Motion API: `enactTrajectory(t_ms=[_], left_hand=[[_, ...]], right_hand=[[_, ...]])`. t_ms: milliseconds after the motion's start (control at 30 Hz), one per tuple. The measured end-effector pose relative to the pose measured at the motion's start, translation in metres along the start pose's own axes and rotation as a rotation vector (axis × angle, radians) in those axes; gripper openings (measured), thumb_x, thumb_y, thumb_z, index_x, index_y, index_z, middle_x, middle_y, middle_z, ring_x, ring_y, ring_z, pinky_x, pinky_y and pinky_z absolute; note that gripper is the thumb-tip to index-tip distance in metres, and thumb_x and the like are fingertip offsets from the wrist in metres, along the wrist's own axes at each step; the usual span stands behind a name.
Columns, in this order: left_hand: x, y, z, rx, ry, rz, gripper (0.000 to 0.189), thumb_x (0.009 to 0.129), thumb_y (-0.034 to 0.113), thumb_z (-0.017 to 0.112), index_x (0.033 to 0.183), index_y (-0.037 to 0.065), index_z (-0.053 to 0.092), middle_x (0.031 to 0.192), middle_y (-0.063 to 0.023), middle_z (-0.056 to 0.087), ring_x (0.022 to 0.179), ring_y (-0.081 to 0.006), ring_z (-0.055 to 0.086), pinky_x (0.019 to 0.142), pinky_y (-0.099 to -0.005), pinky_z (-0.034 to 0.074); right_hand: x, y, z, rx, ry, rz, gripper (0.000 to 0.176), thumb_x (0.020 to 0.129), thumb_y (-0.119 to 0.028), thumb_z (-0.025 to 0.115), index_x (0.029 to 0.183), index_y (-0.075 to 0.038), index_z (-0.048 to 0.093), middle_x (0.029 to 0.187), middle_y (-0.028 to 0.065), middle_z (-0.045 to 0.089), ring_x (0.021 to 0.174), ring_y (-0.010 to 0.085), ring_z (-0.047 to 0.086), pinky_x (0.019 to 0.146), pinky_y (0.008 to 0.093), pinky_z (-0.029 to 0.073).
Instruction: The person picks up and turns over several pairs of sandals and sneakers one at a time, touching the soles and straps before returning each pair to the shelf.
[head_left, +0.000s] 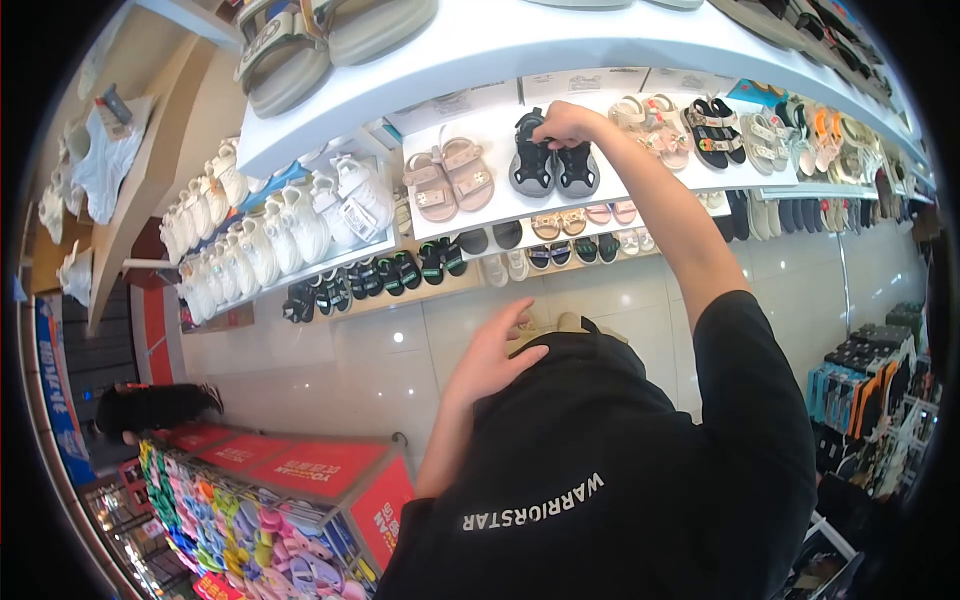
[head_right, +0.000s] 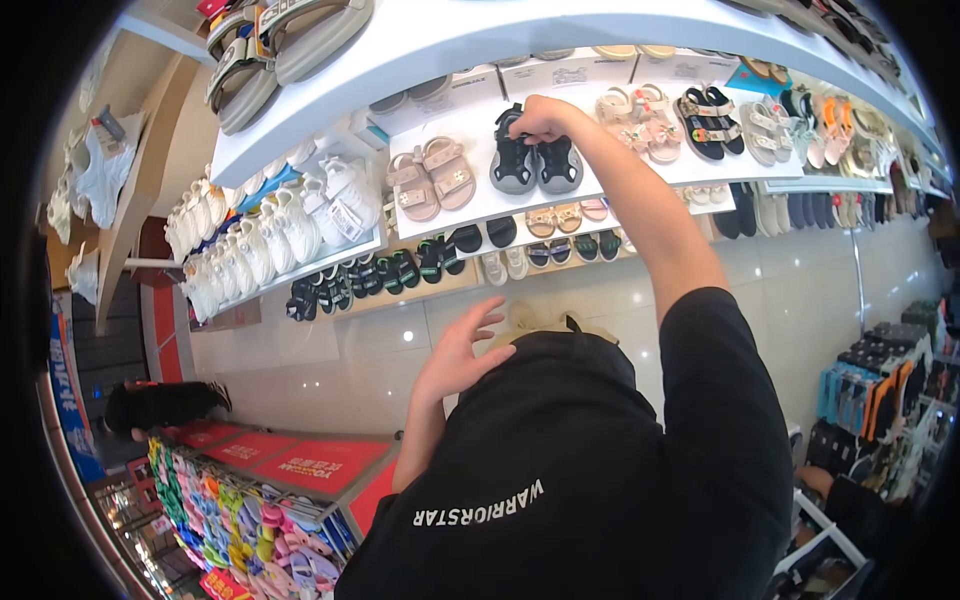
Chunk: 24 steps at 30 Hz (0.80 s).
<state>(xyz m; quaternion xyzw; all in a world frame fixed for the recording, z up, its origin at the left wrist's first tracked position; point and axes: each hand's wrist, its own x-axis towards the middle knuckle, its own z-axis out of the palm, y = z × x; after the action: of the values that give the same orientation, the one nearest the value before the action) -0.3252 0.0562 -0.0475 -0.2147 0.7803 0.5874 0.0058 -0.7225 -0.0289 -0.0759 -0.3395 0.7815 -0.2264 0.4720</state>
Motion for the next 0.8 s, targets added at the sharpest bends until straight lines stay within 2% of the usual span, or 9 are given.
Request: enactTrajectory(t_ms=[67,133,300,400,433,533,600,667,800], left_hand=[[0.001,-0.011,-0.004,0.002,-0.030,0.022,0.069,0.085,0.020,0.075,0.142,0.001,0.042,0.136,-0.0218,0.053,0.122,-0.0337,0.057,0.097,-0.0424,0.051],[0.003,-0.016,-0.005,0.002,-0.074,0.040,0.068,0.085,0.022,0.075,0.141,0.001,0.043,0.132,-0.0233,0.056,0.119,-0.0353,0.059,0.096,-0.0429,0.051],[0.016,-0.015,-0.007,-0.023,-0.227,-0.004,0.065,0.086,0.016,0.073,0.142,-0.001,0.043,0.138,-0.0191,0.053,0.124,-0.0307,0.056,0.098,-0.0405,0.050],[0.026,-0.016,-0.004,-0.118,-0.272,0.018,0.064,0.087,0.022,0.073,0.140,0.000,0.046,0.135,-0.0221,0.056,0.123,-0.0338,0.057,0.098,-0.0417,0.050],[0.032,-0.016,-0.003,-0.117,-0.286,0.028,0.064,0.087,0.022,0.073,0.140,0.000,0.046,0.135,-0.0221,0.056,0.123,-0.0338,0.057,0.098,-0.0417,0.050],[0.043,-0.018,0.002,-0.189,-0.304,-0.005,0.061,0.088,0.020,0.073,0.139,0.000,0.046,0.135,-0.0206,0.056,0.123,-0.0318,0.057,0.099,-0.0406,0.050],[0.050,-0.017,0.005,-0.263,-0.334,-0.050,0.055,0.091,0.008,0.066,0.140,-0.001,0.044,0.139,-0.0147,0.053,0.124,-0.0261,0.055,0.100,-0.0381,0.049],[0.058,-0.014,0.010,-0.303,-0.350,-0.045,0.054,0.092,0.007,0.065,0.140,-0.001,0.044,0.138,-0.0148,0.053,0.124,-0.0259,0.056,0.100,-0.0380,0.049],[0.082,-0.004,0.029,-0.366,-0.366,-0.062,0.052,0.092,0.006,0.064,0.140,0.000,0.044,0.137,-0.0145,0.054,0.122,-0.0256,0.057,0.100,-0.0382,0.048]], right_hand=[[0.002,-0.009,0.002,-0.048,0.021,-0.014,0.027,0.081,-0.020,0.075,0.081,0.005,0.063,0.075,0.0131,0.069,0.061,0.0171,0.071,0.039,0.0245,0.044],[0.001,-0.016,0.009,-0.172,0.104,-0.032,0.028,0.081,-0.021,0.074,0.082,0.005,0.065,0.075,0.0138,0.071,0.067,0.0165,0.073,0.041,0.0261,0.048],[0.013,0.000,0.025,-0.508,0.316,-0.296,0.033,0.080,-0.031,0.069,0.081,0.001,0.073,0.066,0.0071,0.071,0.073,0.0212,0.072,0.076,0.0351,0.057],[0.008,0.012,0.035,-0.524,0.543,-0.420,0.031,0.078,-0.028,0.074,0.096,-0.003,0.072,0.095,0.0188,0.072,0.096,0.0298,0.069,0.084,0.0400,0.055],[0.003,0.018,0.033,-0.429,0.505,-0.453,0.040,0.077,-0.025,0.075,0.111,-0.005,0.067,0.114,0.0229,0.064,0.108,0.0355,0.063,0.092,0.0427,0.052],[-0.027,0.026,0.018,-0.385,0.574,-0.442,0.043,0.078,-0.024,0.073,0.117,-0.007,0.063,0.118,0.0221,0.060,0.109,0.0369,0.061,0.094,0.0435,0.051],[-0.043,0.036,0.000,-0.351,0.556,-0.371,0.041,0.079,-0.023,0.072,0.116,-0.008,0.062,0.120,0.0215,0.057,0.108,0.0377,0.061,0.094,0.0447,0.050],[-0.039,0.061,-0.023,-0.390,0.712,-0.408,0.038,0.079,-0.023,0.071,0.112,-0.006,0.063,0.111,0.0222,0.060,0.106,0.0392,0.061,0.093,0.0453,0.049],[-0.058,0.104,-0.067,-0.485,0.602,-0.250,0.042,0.080,-0.027,0.069,0.112,-0.002,0.063,0.114,0.0249,0.061,0.109,0.0373,0.060,0.095,0.0454,0.049]])
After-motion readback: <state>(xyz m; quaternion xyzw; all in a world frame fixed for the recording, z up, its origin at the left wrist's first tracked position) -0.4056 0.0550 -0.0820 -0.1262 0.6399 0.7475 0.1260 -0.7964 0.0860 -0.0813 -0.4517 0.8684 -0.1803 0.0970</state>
